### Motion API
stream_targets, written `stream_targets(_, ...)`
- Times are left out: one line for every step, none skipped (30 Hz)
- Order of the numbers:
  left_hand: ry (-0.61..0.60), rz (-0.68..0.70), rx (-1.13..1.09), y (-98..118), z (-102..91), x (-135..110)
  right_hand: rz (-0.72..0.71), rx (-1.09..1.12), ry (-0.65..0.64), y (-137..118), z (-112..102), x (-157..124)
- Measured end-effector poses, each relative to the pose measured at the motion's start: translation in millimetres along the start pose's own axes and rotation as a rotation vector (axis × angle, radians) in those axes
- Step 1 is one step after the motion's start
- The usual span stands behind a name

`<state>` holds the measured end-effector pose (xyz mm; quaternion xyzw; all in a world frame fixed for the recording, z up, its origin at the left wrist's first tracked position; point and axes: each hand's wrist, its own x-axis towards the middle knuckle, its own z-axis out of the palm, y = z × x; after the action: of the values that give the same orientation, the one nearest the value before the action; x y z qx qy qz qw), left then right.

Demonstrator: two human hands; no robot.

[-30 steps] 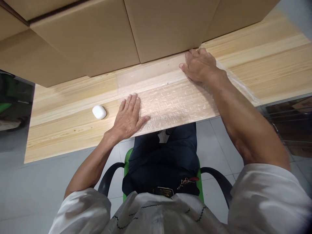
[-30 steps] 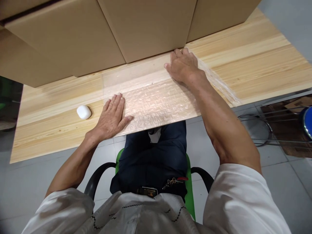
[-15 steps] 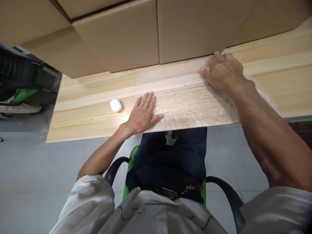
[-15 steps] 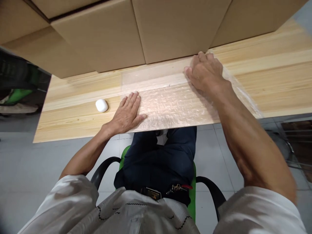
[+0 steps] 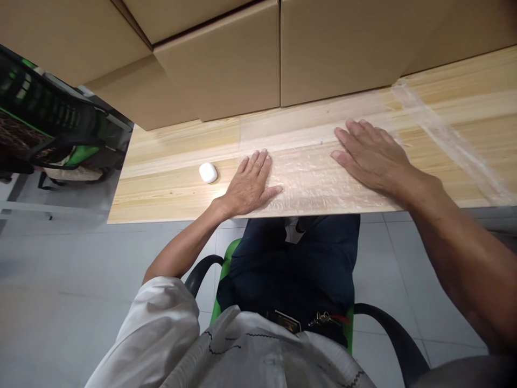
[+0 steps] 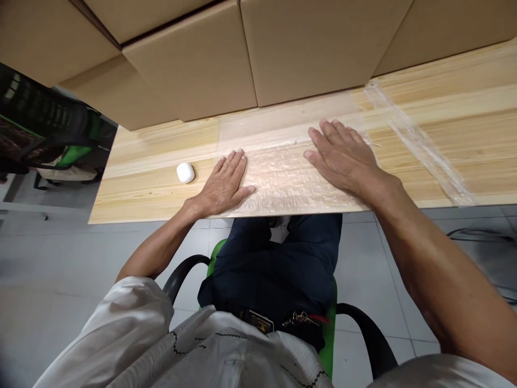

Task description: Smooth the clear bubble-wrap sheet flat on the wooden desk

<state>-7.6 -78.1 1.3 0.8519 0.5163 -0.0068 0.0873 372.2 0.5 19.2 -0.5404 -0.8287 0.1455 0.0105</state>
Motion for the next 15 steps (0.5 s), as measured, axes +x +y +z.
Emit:
stream_targets(0.003,0.000,-0.003,-1,0.4,1,0.007,-0.004,0.000,1,-1,1)
stream_targets(0.007,0.001,-0.008,-2,0.7,2,0.014,-0.007,0.000,1,-1,2)
stream_targets(0.009,0.001,-0.014,-2,1.0,3,0.022,-0.011,0.001,1,-1,3)
stream_targets(0.009,-0.001,-0.020,-2,1.2,3,0.029,-0.014,0.004,2,-1,4)
stream_targets(0.007,-0.004,-0.027,-2,1.2,4,0.036,-0.016,0.010,2,-1,4)
stream_targets(0.003,-0.009,-0.032,-2,1.1,5,0.039,-0.016,0.015,2,-1,4)
stream_targets(-0.002,-0.015,-0.034,-2,0.8,5,0.041,-0.016,0.020,2,-1,5)
stream_targets(-0.009,-0.020,-0.035,-2,0.5,6,0.040,-0.016,0.024,3,-1,5)
stream_targets(-0.015,-0.024,-0.033,-2,0.2,6,0.040,-0.017,0.027,4,0,6)
stream_targets(-0.019,-0.026,-0.030,-1,-0.1,7,0.043,-0.020,0.028,4,0,7)
stream_targets(-0.021,-0.029,-0.026,-2,-0.3,8,0.050,-0.022,0.030,5,0,8)
stream_targets(-0.020,-0.032,-0.022,-2,-0.5,9,0.058,-0.024,0.031,6,-1,9)
stream_targets(-0.018,-0.037,-0.020,-2,-0.5,10,0.066,-0.025,0.033,7,-1,10)
stream_targets(-0.016,-0.044,-0.018,-3,-0.6,11,0.073,-0.024,0.032,8,-1,11)
stream_targets(-0.016,-0.053,-0.017,-4,-0.8,12,0.077,-0.022,0.032,9,-2,12)
